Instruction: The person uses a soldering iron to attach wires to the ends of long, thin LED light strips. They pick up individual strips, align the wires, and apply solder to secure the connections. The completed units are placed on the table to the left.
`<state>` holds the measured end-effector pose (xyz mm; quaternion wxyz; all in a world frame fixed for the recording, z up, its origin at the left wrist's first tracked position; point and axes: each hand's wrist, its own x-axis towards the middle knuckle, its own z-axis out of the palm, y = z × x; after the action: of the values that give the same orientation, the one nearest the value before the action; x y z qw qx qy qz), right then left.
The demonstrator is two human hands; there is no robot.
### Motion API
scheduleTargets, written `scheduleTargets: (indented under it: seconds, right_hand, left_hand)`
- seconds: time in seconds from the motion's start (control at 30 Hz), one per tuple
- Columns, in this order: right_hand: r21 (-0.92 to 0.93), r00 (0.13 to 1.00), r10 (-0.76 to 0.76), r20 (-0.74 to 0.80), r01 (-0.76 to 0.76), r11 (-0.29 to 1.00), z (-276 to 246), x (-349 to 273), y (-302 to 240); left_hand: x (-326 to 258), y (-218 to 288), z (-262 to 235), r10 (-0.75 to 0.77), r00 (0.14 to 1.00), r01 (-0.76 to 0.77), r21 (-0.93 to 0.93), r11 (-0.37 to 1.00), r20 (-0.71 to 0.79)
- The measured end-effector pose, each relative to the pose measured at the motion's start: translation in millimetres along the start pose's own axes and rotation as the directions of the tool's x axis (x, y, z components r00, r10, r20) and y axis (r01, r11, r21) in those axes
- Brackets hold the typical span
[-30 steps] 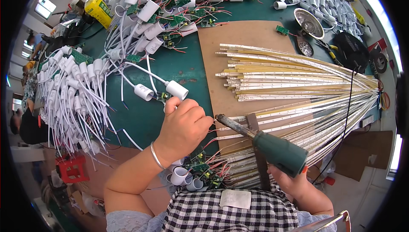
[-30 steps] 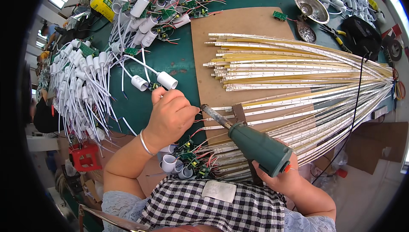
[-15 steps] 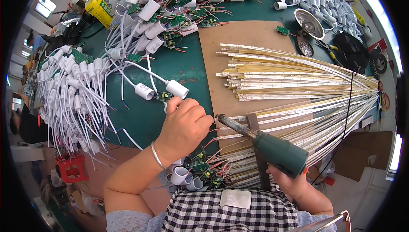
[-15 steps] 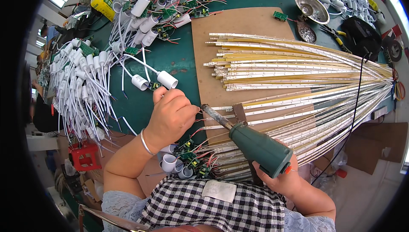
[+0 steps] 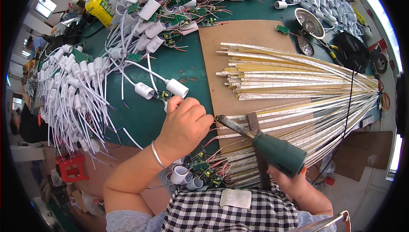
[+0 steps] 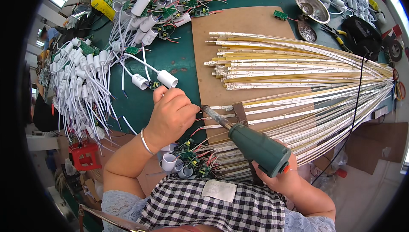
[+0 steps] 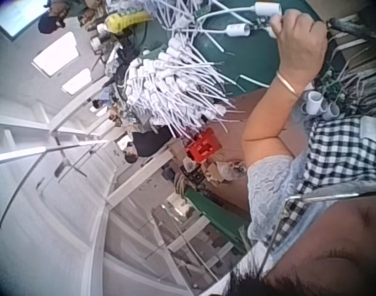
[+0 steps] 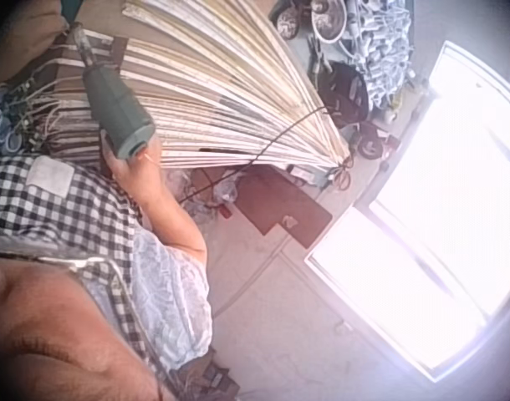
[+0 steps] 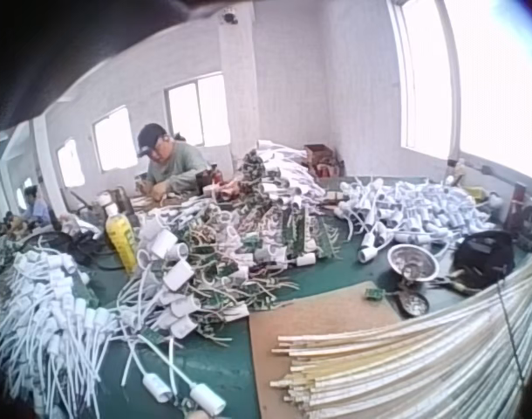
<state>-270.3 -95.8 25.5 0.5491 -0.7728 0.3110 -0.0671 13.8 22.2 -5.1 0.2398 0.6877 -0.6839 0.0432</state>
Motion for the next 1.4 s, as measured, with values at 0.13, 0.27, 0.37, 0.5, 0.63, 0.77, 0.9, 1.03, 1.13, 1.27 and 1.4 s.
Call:
scheduleTargets:
  seconds: [0.13,0.27,0.37,0.5,0.63,0.77,0.9,1.03,1.13,1.27,1.4]
  right_hand:
    - [0.008,1.000,-0.015,-0.011,0.015,1.000,-0.5,0.0,-0.7]
    - [0.060,0.997,-0.022,-0.079,0.027,0.998,-2.8,-6.6,3.9]
    - [0.129,0.994,0.000,-0.108,0.014,0.992,-4.4,-9.3,2.7]
    - [0.140,0.992,0.031,-0.120,-0.014,0.990,-5.2,-16.3,7.3]
    - [0.162,0.988,0.061,-0.139,-0.039,0.986,-5.0,-20.1,8.2]
    - [0.159,0.990,0.073,-0.118,-0.054,0.986,-6.1,-20.9,9.5]
    - [0.114,0.994,0.057,-0.089,-0.047,0.992,-7.2,-17.7,8.5]
    - [0.132,0.992,0.044,-0.116,-0.028,0.991,-5.8,-17.7,7.3]
    - [0.155,0.992,0.044,-0.121,-0.025,0.988,-5.2,-17.6,7.2]
    - [0.176,0.991,0.056,-0.125,-0.033,0.984,-4.2,-18.5,7.8]
    - [0.179,0.991,0.044,-0.130,-0.020,0.984,-4.2,-17.5,8.5]
  left_hand:
    - [0.1,0.5,-1.3,-0.003,1.000,0.003,0.003,1.000,0.011]
    - [-0.4,0.3,-1.3,-0.005,1.000,0.005,0.011,1.000,0.014]
    - [-0.1,1.1,-1.8,-0.008,1.000,0.008,0.021,1.000,0.025]
    - [1.7,1.7,-2.2,-0.006,0.999,0.005,0.023,1.000,0.036]
    - [1.4,2.5,-3.7,-0.013,0.999,0.012,0.017,1.000,0.039]
    - [2.3,2.7,-3.5,-0.011,0.999,0.011,0.003,1.000,0.032]
    - [1.9,2.8,-5.6,-0.020,0.999,0.020,-0.005,1.000,0.048]
    - [1.7,2.9,-8.0,-0.031,0.997,0.032,-0.016,0.999,0.077]
    - [3.2,-0.4,-12.1,-0.038,0.996,0.045,-0.077,0.996,0.085]
    - [4.3,-1.8,-11.4,-0.077,0.995,0.085,-0.124,0.989,0.070]
    - [4.0,-0.4,-4.8,-0.081,0.996,0.083,-0.097,0.992,0.025]
